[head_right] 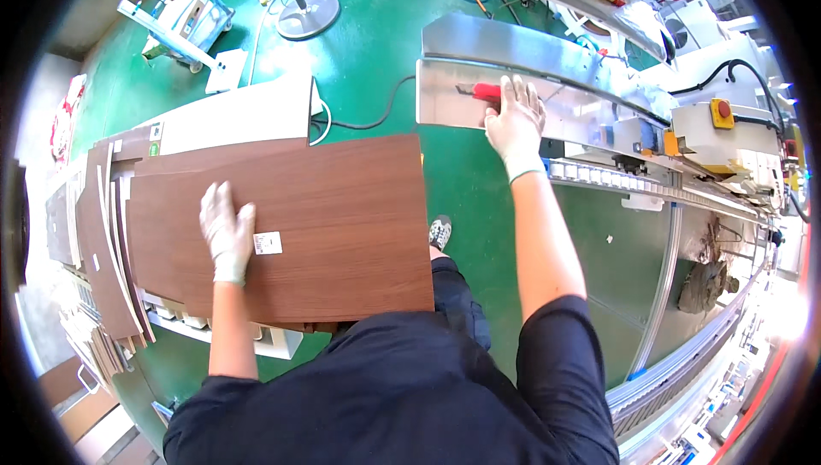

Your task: The person carries a stack of wood panels to a workspace, and uses a utility knife to trim and peel away excess material from the edges of the panels by hand.

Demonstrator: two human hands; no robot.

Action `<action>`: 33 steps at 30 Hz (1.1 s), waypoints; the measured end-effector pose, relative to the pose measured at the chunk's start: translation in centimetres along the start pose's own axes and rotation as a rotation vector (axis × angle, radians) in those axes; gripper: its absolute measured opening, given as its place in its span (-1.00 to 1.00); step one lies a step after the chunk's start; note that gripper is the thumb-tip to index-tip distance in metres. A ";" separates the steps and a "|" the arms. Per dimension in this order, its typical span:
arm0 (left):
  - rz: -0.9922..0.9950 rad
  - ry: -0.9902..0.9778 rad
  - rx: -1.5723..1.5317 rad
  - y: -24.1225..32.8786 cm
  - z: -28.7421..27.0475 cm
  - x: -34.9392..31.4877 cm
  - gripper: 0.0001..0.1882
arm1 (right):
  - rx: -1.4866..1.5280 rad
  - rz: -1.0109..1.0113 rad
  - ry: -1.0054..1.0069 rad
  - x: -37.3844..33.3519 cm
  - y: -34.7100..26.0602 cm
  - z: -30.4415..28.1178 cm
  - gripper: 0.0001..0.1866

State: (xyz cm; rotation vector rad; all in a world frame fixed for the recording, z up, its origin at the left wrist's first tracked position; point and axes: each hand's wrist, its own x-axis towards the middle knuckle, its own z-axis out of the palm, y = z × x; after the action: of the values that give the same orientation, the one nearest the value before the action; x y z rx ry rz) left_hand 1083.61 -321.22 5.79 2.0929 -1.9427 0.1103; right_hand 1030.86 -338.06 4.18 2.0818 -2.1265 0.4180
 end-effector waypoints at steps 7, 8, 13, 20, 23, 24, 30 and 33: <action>-0.916 -0.057 0.053 -25.0 -3.8 -17.8 -0.15 | 0.301 -0.099 -0.062 -2.4 -0.1 -0.2 -0.56; -0.883 -0.064 0.072 -25.0 -3.8 -18.3 -0.20 | 0.427 -0.101 -0.085 -5.7 -0.3 0.6 -0.61; -0.839 0.079 0.217 -21.2 -3.5 -17.2 -0.45 | 1.401 0.760 -0.617 -18.4 -8.7 -6.1 -0.80; -0.937 -0.051 0.130 -18.2 -4.6 -15.3 -0.44 | 1.145 0.521 -0.724 -21.6 -9.3 -5.8 -0.65; -0.965 0.016 0.209 -18.9 -3.9 -15.4 -0.44 | 1.349 0.640 -0.779 -21.8 -9.2 -5.4 -0.56; -0.976 -0.020 0.180 -18.8 -4.0 -15.0 -0.43 | 1.281 0.583 -0.795 -21.8 -9.0 -5.2 -0.53; -0.954 0.030 -0.185 -20.8 -3.0 -16.1 -0.43 | 1.158 0.335 -0.533 -20.0 -9.6 -5.9 -0.49; -0.909 0.013 -0.182 -18.4 -2.7 -15.6 -0.42 | 1.377 0.405 -0.399 -17.2 -9.3 -8.4 -0.59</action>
State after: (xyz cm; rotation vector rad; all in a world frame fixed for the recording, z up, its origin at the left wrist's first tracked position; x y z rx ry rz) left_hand 1100.70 -304.49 1.75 2.5864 -0.7957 -0.2289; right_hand 1039.87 -319.19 8.13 2.2586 -2.8972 2.1851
